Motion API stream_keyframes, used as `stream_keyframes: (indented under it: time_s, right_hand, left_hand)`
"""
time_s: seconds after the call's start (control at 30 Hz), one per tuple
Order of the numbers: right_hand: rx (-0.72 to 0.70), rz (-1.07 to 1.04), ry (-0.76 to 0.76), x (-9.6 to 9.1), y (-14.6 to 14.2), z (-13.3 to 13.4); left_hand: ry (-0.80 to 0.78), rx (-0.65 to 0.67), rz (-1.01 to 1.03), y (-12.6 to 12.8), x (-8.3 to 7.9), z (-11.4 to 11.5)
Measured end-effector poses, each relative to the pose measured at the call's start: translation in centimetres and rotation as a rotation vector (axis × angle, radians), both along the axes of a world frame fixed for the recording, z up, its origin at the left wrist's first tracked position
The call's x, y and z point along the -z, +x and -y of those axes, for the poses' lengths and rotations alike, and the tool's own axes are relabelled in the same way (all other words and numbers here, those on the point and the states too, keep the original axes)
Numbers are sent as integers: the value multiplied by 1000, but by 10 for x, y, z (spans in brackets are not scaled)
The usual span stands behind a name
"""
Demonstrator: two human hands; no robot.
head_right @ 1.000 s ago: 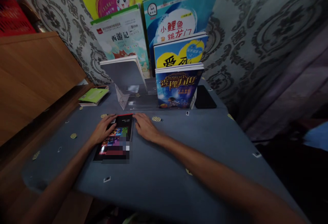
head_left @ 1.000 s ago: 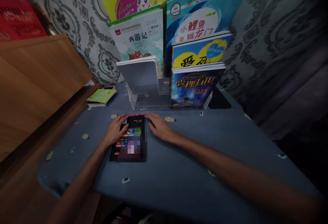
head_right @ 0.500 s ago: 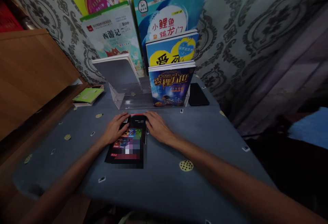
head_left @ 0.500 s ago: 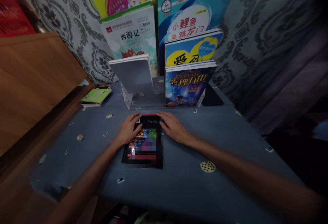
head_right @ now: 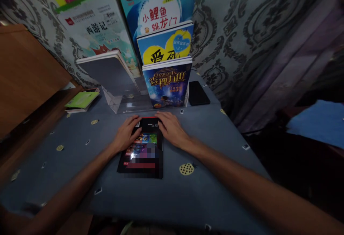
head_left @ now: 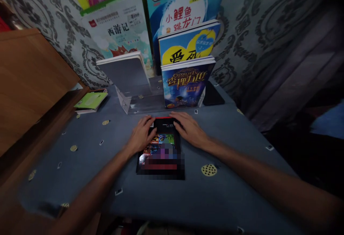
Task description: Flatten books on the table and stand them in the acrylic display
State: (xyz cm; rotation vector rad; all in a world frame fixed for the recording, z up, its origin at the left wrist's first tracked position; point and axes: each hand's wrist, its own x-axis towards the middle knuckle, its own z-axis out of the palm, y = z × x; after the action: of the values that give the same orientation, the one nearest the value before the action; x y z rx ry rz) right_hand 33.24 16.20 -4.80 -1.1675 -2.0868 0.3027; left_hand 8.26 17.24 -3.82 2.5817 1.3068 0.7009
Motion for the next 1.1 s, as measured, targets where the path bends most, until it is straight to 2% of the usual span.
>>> stream_keyframes:
  time_s: [0.13,0.27,0.43,0.63,0.83,1.1]
  right_hand:
    - [-23,29,-29,-3,-2,1]
    - [-12,79,-39,-3,-3,1]
    - [8,131,-29,-6,-6,4]
    - [34,219,-3,-8,-9,6]
    - [32,210,37,-6,-8,6]
    - [27,189,73,-5,-8,4]
  left_hand:
    - [-3,-3,40,5,-3,3]
    - [-33,-59,144,-2,-6,3]
    - [-79,-101,174,-10,-2,-1]
    - [-29,-72,137,-9,-4,-1]
    - [34,-32,95,-5,-9,2]
    - [69,-7,-57,2,-16,4]
